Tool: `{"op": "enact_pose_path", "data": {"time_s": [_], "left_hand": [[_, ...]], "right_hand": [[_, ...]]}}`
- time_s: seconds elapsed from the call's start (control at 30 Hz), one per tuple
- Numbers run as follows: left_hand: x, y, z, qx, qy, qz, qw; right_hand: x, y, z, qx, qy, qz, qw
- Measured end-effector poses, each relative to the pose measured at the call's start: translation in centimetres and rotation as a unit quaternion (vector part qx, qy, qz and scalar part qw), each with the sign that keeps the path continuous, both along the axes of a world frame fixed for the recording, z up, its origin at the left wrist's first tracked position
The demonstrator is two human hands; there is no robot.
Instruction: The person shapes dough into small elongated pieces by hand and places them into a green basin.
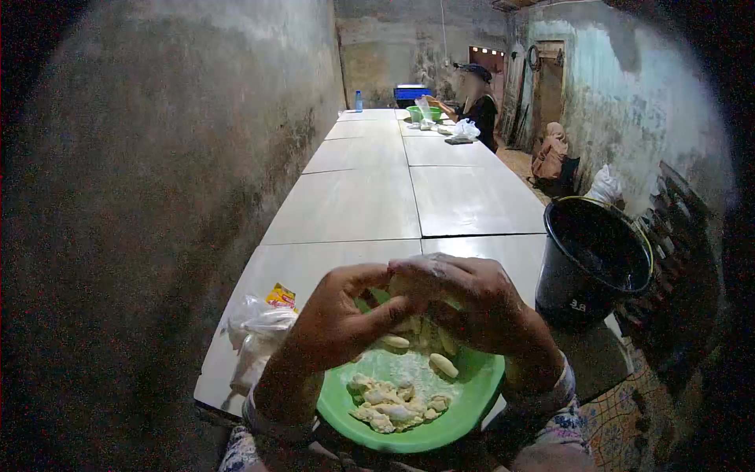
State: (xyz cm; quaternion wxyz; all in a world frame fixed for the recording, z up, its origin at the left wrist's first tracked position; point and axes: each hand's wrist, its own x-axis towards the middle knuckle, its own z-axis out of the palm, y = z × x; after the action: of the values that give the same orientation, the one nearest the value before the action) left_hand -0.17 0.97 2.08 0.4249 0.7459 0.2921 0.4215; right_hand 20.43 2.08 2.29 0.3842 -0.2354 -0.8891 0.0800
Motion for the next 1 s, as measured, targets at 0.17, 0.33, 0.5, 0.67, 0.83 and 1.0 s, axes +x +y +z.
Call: {"op": "enact_pose_path", "data": {"time_s": [0.17,0.33,0.5,0.67,0.83,1.0], "left_hand": [[-0.3,-2.5,1.3,-0.005,0.029,-0.031,0.999],[0.7,-3.2,0.7,-0.119,-0.181,-0.154,0.964],[2.5,-5.6,0.1,-0.305,-0.357,-0.162,0.868],[3.2,-4.7,-2.8,-0.375,-0.595,-0.368,0.609],[3.4,-4.6,-1.7,-0.392,-0.533,-0.194,0.724],[3.5,-3.8,-0.5,-0.304,-0.573,-0.13,0.75]], "right_hand": [[0.2,-0.4,0.7,0.085,-0.003,-0.021,0.996],[-0.4,-0.5,0.7,0.134,0.092,-0.056,0.985],[-0.6,-2.1,1.8,0.124,0.028,-0.025,0.992],[-1.2,-4.2,0.9,0.082,-0.126,-0.019,0.988],[-1.5,-4.9,0.8,0.058,-0.193,-0.048,0.978],[-0.9,-3.4,1.9,0.008,-0.128,-0.025,0.991]]}}
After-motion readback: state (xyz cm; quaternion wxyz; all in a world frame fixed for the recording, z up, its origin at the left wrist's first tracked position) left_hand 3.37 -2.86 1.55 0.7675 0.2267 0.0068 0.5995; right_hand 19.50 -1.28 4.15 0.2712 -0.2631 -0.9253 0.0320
